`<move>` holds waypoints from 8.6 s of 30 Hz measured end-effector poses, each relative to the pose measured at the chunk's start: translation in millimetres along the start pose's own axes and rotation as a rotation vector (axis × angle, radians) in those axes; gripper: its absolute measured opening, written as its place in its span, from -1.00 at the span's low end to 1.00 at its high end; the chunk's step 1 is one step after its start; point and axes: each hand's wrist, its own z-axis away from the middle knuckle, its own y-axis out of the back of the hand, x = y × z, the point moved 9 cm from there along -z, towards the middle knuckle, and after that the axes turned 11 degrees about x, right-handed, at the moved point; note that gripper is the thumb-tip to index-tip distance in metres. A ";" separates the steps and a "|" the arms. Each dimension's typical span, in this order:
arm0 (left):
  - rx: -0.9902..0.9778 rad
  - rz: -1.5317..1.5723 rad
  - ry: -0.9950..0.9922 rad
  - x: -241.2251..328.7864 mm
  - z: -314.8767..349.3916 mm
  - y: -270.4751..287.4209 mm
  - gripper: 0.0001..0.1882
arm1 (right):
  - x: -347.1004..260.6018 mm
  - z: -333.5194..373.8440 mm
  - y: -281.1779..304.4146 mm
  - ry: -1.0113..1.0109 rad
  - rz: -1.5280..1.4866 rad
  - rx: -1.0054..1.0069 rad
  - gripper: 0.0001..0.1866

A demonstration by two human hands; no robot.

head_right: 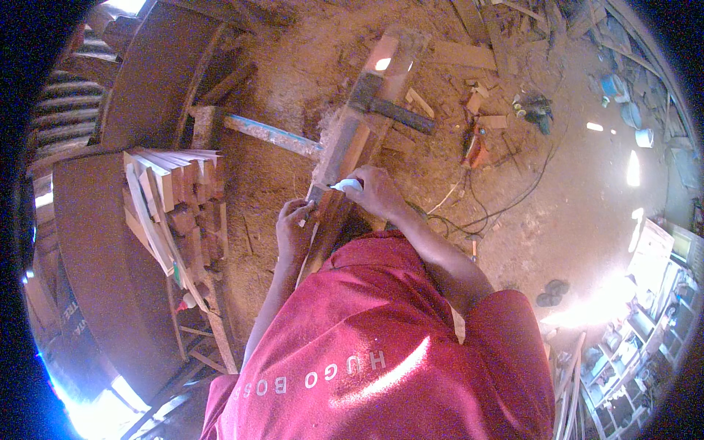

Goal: The person uses a wooden mallet to tap a small wood block into a slot on a long wooden beam, then applies glue from a bottle into several pre-cut holes along the beam and inserts small wooden dowels into the holes.

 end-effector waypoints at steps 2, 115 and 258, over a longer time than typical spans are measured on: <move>-0.010 0.014 -0.018 -3.2 1.0 -2.5 -0.73 | 5.7 -1.0 -1.7 -0.069 -0.036 0.010 -0.70; -0.274 0.119 -0.059 -61.4 -37.7 -18.1 -0.27 | 27.0 140.4 -113.7 -0.601 -0.245 0.008 -0.56; -0.411 -0.004 0.369 -297.6 370.9 98.8 -0.08 | -92.8 222.7 -324.9 0.996 0.697 -0.909 -0.72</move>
